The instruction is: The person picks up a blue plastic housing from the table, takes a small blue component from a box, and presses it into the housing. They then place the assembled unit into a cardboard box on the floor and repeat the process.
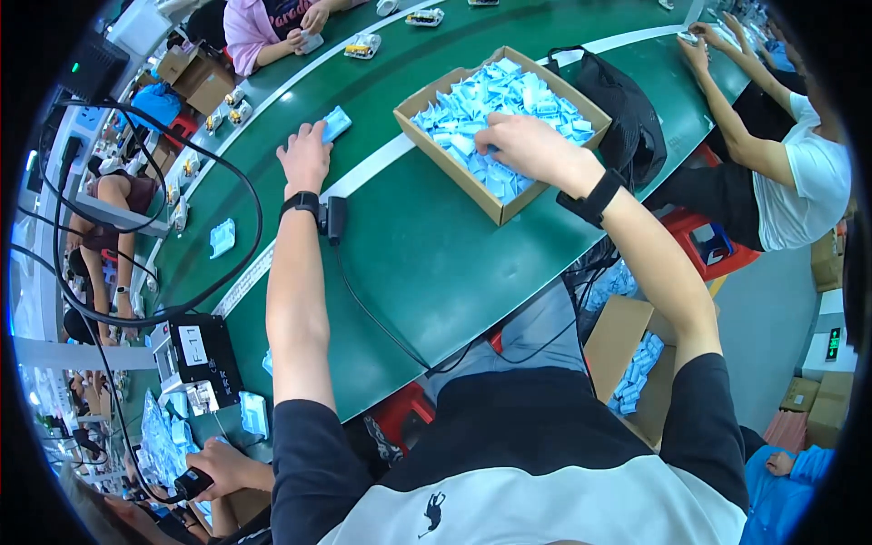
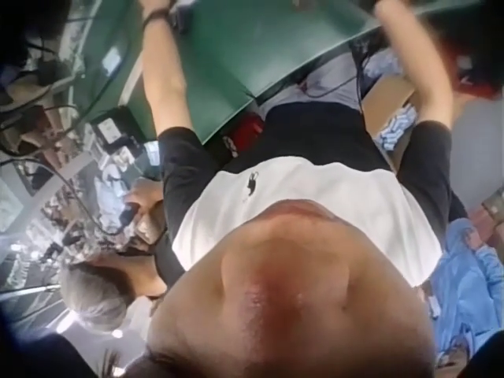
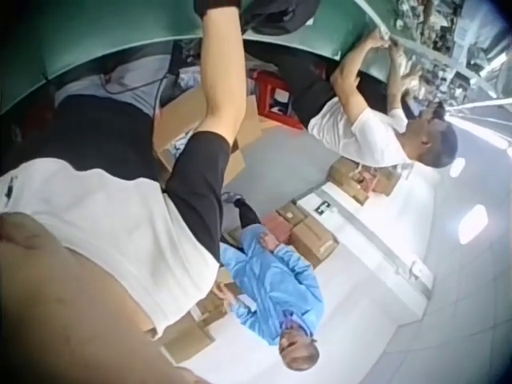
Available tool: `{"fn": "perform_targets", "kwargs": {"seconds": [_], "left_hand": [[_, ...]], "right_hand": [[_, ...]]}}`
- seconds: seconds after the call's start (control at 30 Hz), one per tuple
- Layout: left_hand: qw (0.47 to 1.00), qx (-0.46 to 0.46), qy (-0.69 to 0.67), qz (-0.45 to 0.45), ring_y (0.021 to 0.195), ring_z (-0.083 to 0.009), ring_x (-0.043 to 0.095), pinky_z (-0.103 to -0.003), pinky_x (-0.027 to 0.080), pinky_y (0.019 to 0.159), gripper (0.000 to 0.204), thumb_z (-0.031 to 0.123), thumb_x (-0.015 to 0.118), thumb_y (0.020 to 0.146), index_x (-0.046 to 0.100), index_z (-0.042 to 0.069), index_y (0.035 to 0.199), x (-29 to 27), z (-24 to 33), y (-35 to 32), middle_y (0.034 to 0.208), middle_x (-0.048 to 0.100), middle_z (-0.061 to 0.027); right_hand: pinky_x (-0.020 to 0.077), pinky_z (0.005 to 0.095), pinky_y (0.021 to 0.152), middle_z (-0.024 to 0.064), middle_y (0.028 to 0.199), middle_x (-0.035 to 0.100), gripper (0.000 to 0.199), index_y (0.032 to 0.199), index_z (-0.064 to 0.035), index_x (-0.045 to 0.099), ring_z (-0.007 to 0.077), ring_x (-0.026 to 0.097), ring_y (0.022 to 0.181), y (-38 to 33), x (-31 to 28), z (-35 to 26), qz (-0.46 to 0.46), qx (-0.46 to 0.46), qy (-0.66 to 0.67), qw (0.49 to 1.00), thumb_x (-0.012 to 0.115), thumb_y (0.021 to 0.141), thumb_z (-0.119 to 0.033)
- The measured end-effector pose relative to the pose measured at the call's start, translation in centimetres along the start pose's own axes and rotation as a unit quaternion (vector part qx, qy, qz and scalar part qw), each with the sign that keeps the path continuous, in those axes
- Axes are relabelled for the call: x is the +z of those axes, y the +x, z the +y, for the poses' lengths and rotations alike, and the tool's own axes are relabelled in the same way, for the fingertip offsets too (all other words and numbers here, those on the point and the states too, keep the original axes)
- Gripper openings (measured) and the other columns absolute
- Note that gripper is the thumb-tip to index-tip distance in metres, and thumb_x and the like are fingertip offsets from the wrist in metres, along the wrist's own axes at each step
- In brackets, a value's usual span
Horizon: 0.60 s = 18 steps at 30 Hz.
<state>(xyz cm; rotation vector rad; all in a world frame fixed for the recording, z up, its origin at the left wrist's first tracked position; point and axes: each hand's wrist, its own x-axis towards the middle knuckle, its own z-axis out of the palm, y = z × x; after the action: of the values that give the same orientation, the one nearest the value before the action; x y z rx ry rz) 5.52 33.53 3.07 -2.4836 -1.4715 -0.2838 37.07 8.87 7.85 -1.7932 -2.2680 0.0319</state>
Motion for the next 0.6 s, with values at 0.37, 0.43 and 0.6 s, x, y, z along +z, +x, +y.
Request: {"fn": "perform_targets", "kwargs": {"seconds": [0.37,0.43,0.6], "left_hand": [[0.977,-0.074,-0.193,-0.056,0.111,-0.0325,0.067,-0.043,0.053,0.096,0.027,0.016,0.079,0.087,0.072,0.013,0.113,-9.6,6.6,-10.9,0.119,0.068,-0.0081],[0.969,-0.07,-0.222,-0.088,0.113,-0.0333,0.066,-0.044,0.052,0.096,0.025,0.015,0.08,0.086,0.072,0.012,0.109,-11.9,7.3,-15.7,0.121,0.068,-0.0091],[0.956,-0.063,-0.272,-0.094,0.119,-0.0338,0.062,-0.045,0.048,0.099,0.019,0.012,0.08,0.083,0.07,0.009,0.098,-14.3,9.6,-25.8,0.123,0.068,-0.0088]], "right_hand": [[0.0563,0.0424,0.079,0.0094,0.101,0.059,0.013,0.104,-0.0153,0.073,0.0307,0.068,0.099,-1.5,-1.0,0.0,0.045,-0.124,0.024,0.991,0.074,0.091,-0.012],[0.0549,0.0415,0.074,0.0098,0.093,0.059,0.013,0.104,-0.013,0.072,0.03,0.068,0.091,-2.2,-3.4,-2.2,0.115,-0.113,0.04,0.986,0.074,0.092,-0.014],[0.0527,0.0396,0.069,0.0095,0.085,0.062,0.011,0.104,-0.0086,0.071,0.031,0.068,0.082,-7.9,-3.8,-9.1,0.06,-0.151,0.14,0.977,0.073,0.094,-0.015]]}}
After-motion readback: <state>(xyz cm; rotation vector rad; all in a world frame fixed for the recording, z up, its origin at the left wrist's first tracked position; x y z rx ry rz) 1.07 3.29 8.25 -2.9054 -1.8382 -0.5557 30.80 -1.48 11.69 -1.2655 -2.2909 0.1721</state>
